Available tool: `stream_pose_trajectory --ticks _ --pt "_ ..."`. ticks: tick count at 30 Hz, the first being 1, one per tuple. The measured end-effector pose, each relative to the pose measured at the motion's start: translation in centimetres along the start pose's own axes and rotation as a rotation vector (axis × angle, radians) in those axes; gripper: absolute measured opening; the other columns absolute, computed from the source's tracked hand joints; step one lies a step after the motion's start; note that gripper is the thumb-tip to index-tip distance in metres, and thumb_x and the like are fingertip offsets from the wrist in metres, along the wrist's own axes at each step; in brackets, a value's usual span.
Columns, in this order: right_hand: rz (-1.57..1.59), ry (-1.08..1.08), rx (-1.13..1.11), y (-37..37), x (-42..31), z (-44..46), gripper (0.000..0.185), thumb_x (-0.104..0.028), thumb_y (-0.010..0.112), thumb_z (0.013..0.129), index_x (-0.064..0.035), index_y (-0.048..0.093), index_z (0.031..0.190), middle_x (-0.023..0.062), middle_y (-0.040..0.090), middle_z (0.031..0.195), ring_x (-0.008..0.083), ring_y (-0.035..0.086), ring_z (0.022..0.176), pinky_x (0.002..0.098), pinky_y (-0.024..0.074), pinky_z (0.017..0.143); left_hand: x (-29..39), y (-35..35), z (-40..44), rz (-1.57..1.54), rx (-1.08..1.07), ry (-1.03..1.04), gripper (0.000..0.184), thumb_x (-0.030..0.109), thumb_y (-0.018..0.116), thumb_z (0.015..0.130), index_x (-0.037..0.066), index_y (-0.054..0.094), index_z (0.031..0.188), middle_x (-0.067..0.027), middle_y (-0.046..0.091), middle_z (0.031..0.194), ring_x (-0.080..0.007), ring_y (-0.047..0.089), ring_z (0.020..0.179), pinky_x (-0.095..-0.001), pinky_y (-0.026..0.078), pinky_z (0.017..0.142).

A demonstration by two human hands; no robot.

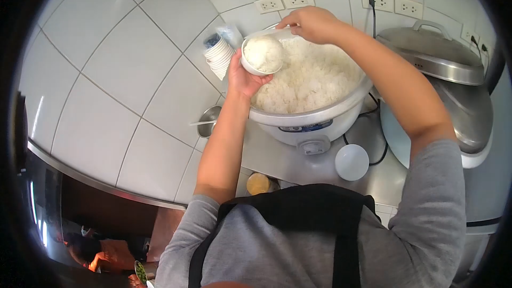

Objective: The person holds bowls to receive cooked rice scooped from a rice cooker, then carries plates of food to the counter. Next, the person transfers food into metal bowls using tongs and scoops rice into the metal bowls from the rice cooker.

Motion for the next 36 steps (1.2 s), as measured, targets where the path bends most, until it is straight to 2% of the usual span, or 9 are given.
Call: stream_pose_trajectory --ticks 6,9,12,18,23,27,30,33,36 --pt "-0.074 0.032 0.056 3.4 -3.2 -2.3 0.032 -0.008 0.056 0.083 -0.0164 0.063 0.113 0.0094 0.064 0.100 0.0289 0.060 0.087 0.0385 0.0475 0.077 -0.1 -1.1 0.3 -0.215 -0.095 -0.076 0.075 0.063 0.042 0.081 0.011 0.039 0.135 -0.0197 0.047 0.129 -0.0428 0.050 0.108 -0.0428 0.046 0.077" --pt "0.201 -0.024 0.349 3.6 -1.1 -1.3 0.034 -0.008 0.053 0.085 -0.0148 0.061 0.117 0.0099 0.064 0.096 0.0255 0.061 0.081 0.0349 0.0486 0.072 0.3 -0.7 0.2 -0.318 -0.110 0.010 0.074 0.062 0.041 0.082 0.012 0.038 0.135 -0.0187 0.046 0.130 -0.0433 0.050 0.106 -0.0432 0.046 0.078" --pt "0.747 0.718 0.123 6.1 -1.4 -2.1 0.035 -0.009 0.052 0.086 -0.0123 0.058 0.120 0.0101 0.064 0.090 0.0211 0.061 0.074 0.0312 0.0487 0.068 0.6 -0.4 0.0 -0.341 -0.116 0.101 0.072 0.063 0.040 0.082 0.013 0.040 0.133 -0.0156 0.047 0.130 -0.0386 0.052 0.106 -0.0436 0.045 0.078" --pt "0.469 0.345 0.284 8.4 -5.9 -2.9 0.035 -0.008 0.052 0.084 -0.0084 0.058 0.119 0.0146 0.064 0.091 0.0286 0.061 0.080 0.0343 0.0499 0.075 0.1 -1.1 0.2 -0.158 0.033 0.200 0.062 0.059 0.039 0.085 0.017 0.044 0.129 -0.0120 0.052 0.125 -0.0277 0.054 0.106 -0.0427 0.046 0.079" --pt "0.121 0.258 0.059 6.3 -4.4 -1.3 0.036 -0.008 0.053 0.083 -0.0112 0.059 0.118 0.0161 0.063 0.097 0.0329 0.060 0.089 0.0393 0.0495 0.076 -0.2 -1.6 0.3 -0.198 -0.027 0.071 0.068 0.065 0.033 0.087 0.015 0.042 0.131 -0.0137 0.053 0.123 -0.0374 0.053 0.107 -0.0420 0.047 0.081" --pt "-0.090 0.131 0.244 3.2 -7.3 -2.4 0.044 -0.005 0.053 0.081 -0.0165 0.056 0.123 0.0111 0.057 0.096 0.0282 0.060 0.082 0.0396 0.0502 0.069 -0.1 -1.5 0.6 -0.231 -0.028 0.049 0.077 0.072 0.026 0.085 0.013 0.039 0.133 -0.0156 0.051 0.125 -0.0446 0.052 0.106 -0.0434 0.048 0.084" --pt "-0.295 0.068 0.205 5.9 -6.8 -3.3 0.048 -0.002 0.053 0.080 -0.0195 0.055 0.125 0.0077 0.056 0.096 0.0244 0.060 0.080 0.0371 0.0504 0.066 -0.2 -1.4 0.5 -0.221 -0.004 0.075 0.078 0.072 0.023 0.086 0.012 0.039 0.133 -0.0167 0.050 0.126 -0.0439 0.053 0.104 -0.0428 0.050 0.082" --pt "-0.367 0.064 0.197 6.4 -5.8 -3.2 0.053 0.000 0.054 0.078 -0.0251 0.055 0.125 0.0034 0.056 0.098 0.0218 0.059 0.083 0.0342 0.0505 0.065 -0.2 -1.2 0.0 -0.188 -0.003 0.055 0.075 0.071 0.027 0.085 0.012 0.042 0.129 -0.0141 0.051 0.124 -0.0341 0.052 0.109 -0.0452 0.050 0.085" --pt "-0.190 -0.045 0.173 4.4 -5.1 -2.3 0.057 0.001 0.055 0.076 -0.0311 0.056 0.123 0.0019 0.056 0.095 0.0220 0.057 0.083 0.0336 0.0501 0.065 0.2 -0.8 -0.1 -0.228 -0.042 0.057 0.079 0.074 0.021 0.084 0.013 0.043 0.129 -0.0150 0.053 0.122 -0.0352 0.056 0.103 -0.0425 0.053 0.078"
Point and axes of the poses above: each hand's wrist, its own z-axis towards the middle knuckle, its own y-axis out of the palm, x = y × z, the point moved 2 cm from there along z, towards the middle knuckle
